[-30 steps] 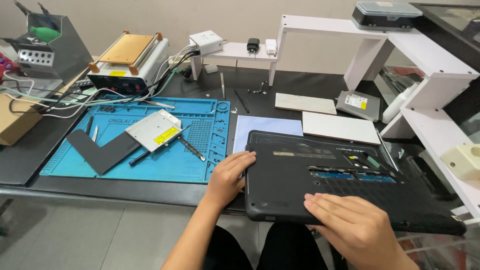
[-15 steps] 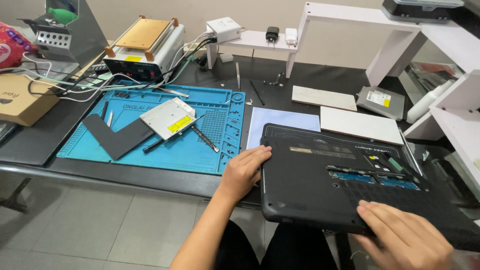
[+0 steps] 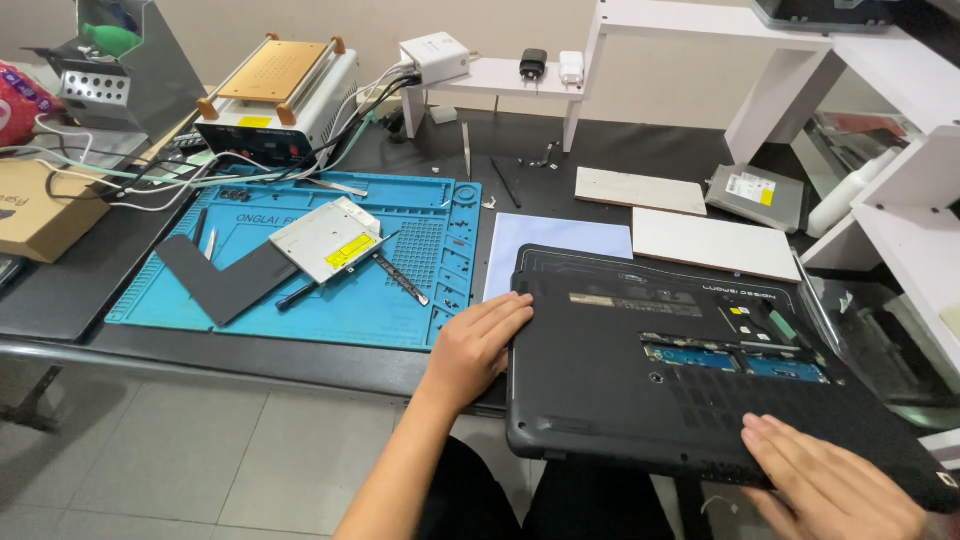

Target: The person works on a disassembled laptop at a repair bench, handling the exposed motherboard and internal components, then aligns the bottom cover onto the chassis and presses along its edges to seat it. They reattach a side component near the optical drive bay and continue pressing the cover into place.

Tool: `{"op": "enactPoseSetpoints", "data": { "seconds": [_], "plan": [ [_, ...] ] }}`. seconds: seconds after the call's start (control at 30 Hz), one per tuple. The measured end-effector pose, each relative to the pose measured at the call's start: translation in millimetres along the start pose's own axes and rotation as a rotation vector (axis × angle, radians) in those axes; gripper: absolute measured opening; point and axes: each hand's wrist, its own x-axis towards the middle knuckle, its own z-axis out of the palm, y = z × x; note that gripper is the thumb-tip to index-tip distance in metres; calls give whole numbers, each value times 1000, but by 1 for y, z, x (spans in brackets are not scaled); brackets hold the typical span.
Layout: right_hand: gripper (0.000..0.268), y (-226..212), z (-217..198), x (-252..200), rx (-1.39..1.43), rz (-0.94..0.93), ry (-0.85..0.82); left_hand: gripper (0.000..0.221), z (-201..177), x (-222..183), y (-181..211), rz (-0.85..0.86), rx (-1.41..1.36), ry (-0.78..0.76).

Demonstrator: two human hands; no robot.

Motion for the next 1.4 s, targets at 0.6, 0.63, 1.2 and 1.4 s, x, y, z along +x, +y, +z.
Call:
{"op": "enactPoseSetpoints", "data": {
  "seconds": [0.6, 0.63, 1.2, 1.4],
  "plan": [
    [51, -59, -56, 98, 23, 273, 94, 49, -34, 47, 132, 195, 328, 59],
    [48, -62, -63, 108, 34, 268, 131, 46, -31, 58, 133, 191, 319, -40],
    [53, 1, -87, 35, 165, 442, 198, 48, -23, 82, 111, 140, 231, -320],
    [49, 2, -81, 29, 234, 440, 261, 50, -24, 80, 110, 137, 217, -331]
  ]
}}
